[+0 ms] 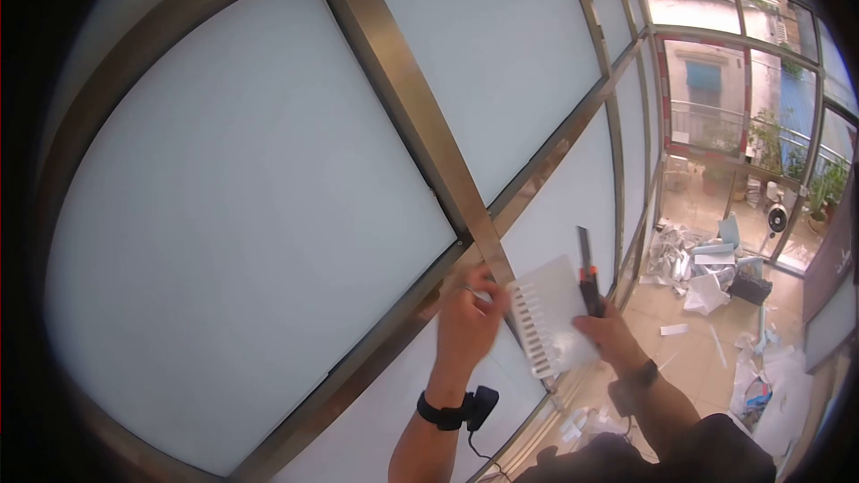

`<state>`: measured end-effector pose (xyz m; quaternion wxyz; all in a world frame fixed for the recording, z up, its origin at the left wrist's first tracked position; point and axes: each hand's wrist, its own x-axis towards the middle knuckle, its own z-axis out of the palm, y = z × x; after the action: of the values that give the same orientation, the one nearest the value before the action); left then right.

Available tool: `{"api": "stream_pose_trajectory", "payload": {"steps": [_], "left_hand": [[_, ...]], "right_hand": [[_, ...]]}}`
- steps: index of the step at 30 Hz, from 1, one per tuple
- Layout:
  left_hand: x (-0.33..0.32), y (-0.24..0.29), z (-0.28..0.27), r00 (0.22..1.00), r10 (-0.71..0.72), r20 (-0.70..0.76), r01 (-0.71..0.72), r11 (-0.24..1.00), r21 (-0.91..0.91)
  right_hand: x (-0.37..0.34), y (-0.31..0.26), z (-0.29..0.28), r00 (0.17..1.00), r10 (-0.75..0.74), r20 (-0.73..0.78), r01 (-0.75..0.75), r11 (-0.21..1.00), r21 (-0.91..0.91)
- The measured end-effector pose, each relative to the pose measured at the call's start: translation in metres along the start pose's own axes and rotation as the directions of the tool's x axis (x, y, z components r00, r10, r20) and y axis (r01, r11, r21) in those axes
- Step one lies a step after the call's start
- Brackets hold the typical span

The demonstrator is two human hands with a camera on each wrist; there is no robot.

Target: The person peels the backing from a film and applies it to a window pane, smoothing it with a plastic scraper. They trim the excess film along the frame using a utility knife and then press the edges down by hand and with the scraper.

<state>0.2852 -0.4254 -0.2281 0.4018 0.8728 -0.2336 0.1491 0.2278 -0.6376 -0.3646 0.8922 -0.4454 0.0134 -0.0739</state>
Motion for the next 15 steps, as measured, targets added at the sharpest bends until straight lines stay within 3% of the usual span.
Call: {"api": "stream_pose_trajectory", "payload": {"steps": [2,3,5,10,15], "left_hand": [[0.029,-0.012,-0.008,0.929,0.221,-0.298,-0.131,0.947,0.293],[0.044,-0.006,-0.011,0.930,0.214,-0.298,-0.120,0.945,0.305],[0.069,0.009,-0.018,0.851,0.316,-0.419,-0.039,0.834,0.550],[0.094,0.015,0.000,0.835,0.348,-0.427,0.053,0.720,0.692],[0.087,-0.007,0.015,0.825,0.421,-0.377,0.041,0.620,0.783]], "right_hand": [[0.008,0.010,-0.043,0.999,0.041,-0.020,-0.042,0.997,-0.061],[0.010,0.014,-0.063,0.998,0.063,-0.005,-0.064,0.997,-0.050],[0.011,0.028,-0.094,0.998,0.063,-0.029,-0.064,0.997,-0.044],[0.011,0.072,-0.174,0.984,0.171,-0.058,-0.178,0.975,-0.137],[0.018,0.088,-0.196,0.947,0.316,-0.049,-0.320,0.939,-0.126]]}}
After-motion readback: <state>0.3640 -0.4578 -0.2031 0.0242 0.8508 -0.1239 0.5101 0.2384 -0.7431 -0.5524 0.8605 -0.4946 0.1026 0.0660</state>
